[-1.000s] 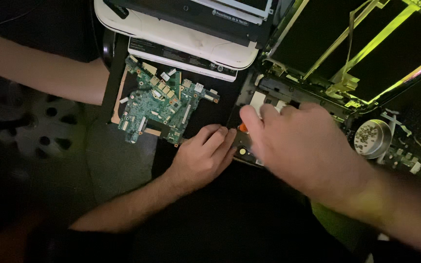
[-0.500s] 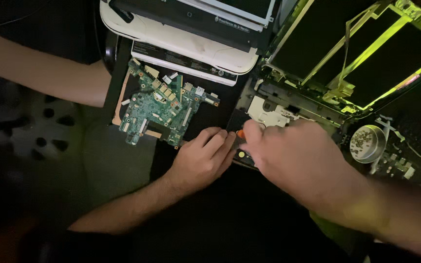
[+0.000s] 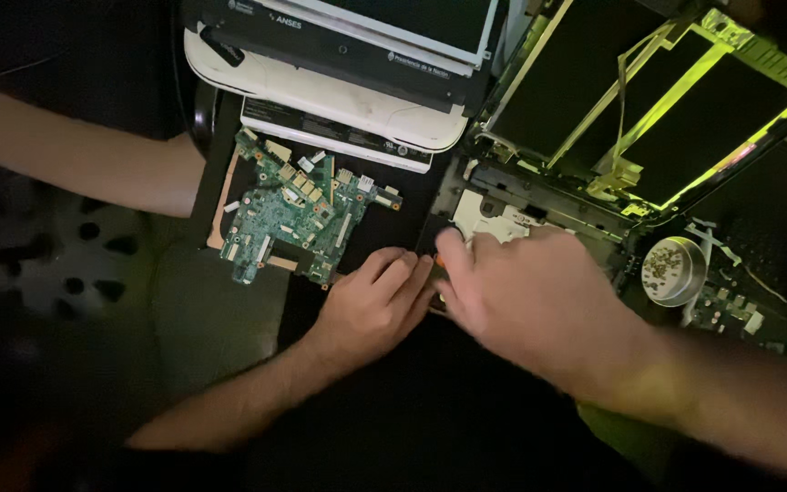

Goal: The person places a white plastic component into the laptop chassis and secures it with a screwdriver. They then remove a small circuit board from the chassis and place it on the table. Finally, they position a larger green circuit board into the chassis and begin securing it with screws.

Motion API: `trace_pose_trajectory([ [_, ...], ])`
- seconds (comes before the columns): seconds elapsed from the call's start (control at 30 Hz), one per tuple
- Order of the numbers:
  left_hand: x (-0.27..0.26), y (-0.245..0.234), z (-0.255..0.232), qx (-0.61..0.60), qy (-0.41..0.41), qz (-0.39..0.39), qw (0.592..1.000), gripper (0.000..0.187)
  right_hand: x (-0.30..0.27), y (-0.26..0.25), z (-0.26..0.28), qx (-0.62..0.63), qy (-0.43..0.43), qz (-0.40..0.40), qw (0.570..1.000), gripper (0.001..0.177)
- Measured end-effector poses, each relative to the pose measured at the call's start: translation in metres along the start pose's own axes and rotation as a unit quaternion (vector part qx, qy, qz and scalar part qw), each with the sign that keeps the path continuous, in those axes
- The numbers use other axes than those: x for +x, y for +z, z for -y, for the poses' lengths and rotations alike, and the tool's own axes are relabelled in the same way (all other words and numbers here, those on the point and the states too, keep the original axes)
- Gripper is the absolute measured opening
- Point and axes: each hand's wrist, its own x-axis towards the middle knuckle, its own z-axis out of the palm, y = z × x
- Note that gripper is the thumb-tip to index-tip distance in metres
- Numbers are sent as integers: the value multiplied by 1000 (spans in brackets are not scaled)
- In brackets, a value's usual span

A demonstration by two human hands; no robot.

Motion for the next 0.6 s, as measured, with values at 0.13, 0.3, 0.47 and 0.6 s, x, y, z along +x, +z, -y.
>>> trace_pose_trajectory([
  [0.13, -7, 7, 2, 7, -6, 22, 1000, 45, -8, 11, 0, -43, -46, -40, 997, 19],
  [0.3, 0, 1, 1, 0, 2, -4, 1000, 33, 0, -1, -5, 15, -24, 83, 996, 58],
  [0.47, -4, 1, 0, -2, -5, 22, 1000, 38, -10, 10, -4, -53, -10, -17, 998, 32],
  [0.6, -6, 6, 1, -30, -18, 26, 999, 37, -2, 3, -3, -49, 18, 0, 999, 56],
])
